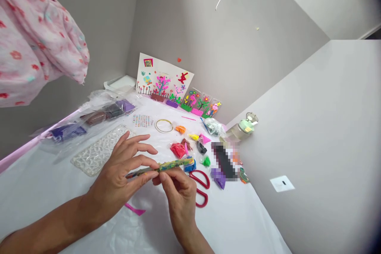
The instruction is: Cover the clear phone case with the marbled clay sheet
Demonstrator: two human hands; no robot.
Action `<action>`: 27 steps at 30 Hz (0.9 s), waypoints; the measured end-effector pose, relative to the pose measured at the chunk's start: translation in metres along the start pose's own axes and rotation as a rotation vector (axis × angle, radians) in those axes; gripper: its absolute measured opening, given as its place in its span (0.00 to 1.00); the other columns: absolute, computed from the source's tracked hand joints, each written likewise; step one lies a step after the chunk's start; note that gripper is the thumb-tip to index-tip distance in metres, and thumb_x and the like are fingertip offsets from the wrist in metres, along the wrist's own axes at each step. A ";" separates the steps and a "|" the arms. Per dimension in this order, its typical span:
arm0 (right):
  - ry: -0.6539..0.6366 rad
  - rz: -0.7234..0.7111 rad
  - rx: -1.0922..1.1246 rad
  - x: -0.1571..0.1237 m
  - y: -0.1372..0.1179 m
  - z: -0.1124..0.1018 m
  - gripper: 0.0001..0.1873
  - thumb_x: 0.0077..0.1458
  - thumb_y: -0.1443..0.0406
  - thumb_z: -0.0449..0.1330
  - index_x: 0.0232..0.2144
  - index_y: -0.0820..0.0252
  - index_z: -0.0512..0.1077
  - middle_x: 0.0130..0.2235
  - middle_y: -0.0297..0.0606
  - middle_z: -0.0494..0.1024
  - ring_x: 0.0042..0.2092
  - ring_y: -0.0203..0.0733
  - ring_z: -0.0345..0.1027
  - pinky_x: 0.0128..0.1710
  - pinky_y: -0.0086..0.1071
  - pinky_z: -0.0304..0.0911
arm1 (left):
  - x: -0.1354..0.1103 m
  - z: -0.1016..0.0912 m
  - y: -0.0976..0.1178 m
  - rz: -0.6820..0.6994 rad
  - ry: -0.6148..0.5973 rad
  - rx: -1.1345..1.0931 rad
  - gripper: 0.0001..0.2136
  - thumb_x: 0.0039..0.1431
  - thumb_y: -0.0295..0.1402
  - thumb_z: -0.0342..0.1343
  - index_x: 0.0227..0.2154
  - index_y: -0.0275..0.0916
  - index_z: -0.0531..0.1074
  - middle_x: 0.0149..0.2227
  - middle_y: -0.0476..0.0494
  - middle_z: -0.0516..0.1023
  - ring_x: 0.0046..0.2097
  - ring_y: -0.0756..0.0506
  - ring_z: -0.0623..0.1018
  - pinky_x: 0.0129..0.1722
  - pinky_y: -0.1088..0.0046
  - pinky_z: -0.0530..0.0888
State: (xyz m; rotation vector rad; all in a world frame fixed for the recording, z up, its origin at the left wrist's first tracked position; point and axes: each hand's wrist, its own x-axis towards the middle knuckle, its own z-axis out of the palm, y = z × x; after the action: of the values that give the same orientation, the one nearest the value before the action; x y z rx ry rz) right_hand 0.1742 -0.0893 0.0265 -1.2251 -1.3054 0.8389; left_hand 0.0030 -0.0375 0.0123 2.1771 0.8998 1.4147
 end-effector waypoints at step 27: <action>-0.011 0.031 0.033 -0.005 0.009 0.004 0.10 0.60 0.60 0.66 0.28 0.55 0.83 0.30 0.36 0.83 0.34 0.41 0.76 0.37 0.32 0.69 | -0.006 0.012 0.001 -0.325 -0.016 -0.290 0.06 0.64 0.40 0.62 0.31 0.52 0.81 0.49 0.50 0.81 0.65 0.37 0.69 0.69 0.45 0.58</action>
State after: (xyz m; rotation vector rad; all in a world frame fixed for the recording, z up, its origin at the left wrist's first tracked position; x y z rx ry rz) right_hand 0.1711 -0.0914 0.0158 -1.2190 -1.2795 0.8874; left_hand 0.0124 -0.0418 0.0042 1.7380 0.9279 1.2767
